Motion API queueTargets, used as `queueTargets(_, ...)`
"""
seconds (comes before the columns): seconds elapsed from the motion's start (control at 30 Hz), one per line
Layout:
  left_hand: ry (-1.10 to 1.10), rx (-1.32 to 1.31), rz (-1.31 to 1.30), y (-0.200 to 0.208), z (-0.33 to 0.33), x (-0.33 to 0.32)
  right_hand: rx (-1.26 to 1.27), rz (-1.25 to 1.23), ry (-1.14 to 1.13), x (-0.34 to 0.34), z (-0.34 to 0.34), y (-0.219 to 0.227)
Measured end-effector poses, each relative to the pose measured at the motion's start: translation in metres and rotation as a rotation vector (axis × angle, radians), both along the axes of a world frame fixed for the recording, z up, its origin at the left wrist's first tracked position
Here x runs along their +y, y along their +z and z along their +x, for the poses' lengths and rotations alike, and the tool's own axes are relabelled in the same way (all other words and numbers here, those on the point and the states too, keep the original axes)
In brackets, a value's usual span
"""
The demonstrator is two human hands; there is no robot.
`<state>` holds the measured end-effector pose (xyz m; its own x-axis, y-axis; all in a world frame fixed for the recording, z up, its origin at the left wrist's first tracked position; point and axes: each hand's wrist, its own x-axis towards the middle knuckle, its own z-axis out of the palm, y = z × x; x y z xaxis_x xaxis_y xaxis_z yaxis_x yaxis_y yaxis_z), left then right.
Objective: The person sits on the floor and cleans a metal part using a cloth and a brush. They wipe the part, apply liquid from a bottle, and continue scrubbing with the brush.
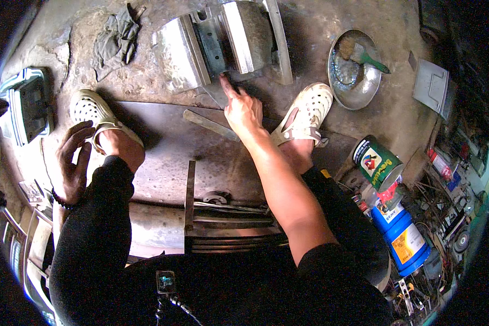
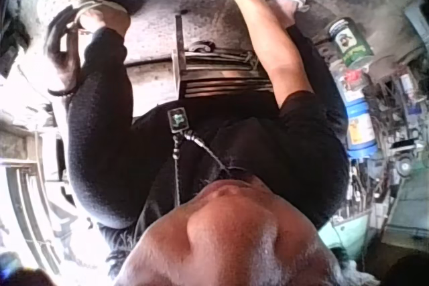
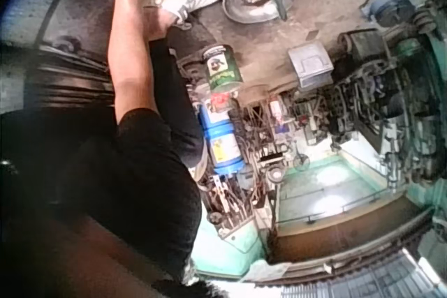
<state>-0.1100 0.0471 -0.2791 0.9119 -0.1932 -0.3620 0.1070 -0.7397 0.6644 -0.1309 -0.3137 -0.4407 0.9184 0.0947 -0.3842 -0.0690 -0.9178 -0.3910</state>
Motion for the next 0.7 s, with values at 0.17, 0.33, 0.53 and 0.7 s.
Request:
queueTargets(0.17, 0.008, 0.015, -0.026, -0.001, 0.000, 0.002, 0.053, -0.001, -0.074, 0.001, -0.003, -0.004)
queueTargets(0.33, -0.013, 0.022, -0.017, -0.002, 0.000, 0.003, -0.089, -0.097, 0.024, -0.003, -0.009, -0.013)
queueTargets(0.53, -0.030, 0.023, 0.003, -0.001, 0.000, 0.003, 0.017, -0.052, -0.029, 0.001, -0.017, -0.012)
queueTargets(0.7, -0.039, 0.017, -0.053, -0.005, -0.001, 0.002, -0.018, -0.008, 0.015, -0.008, -0.010, -0.010)
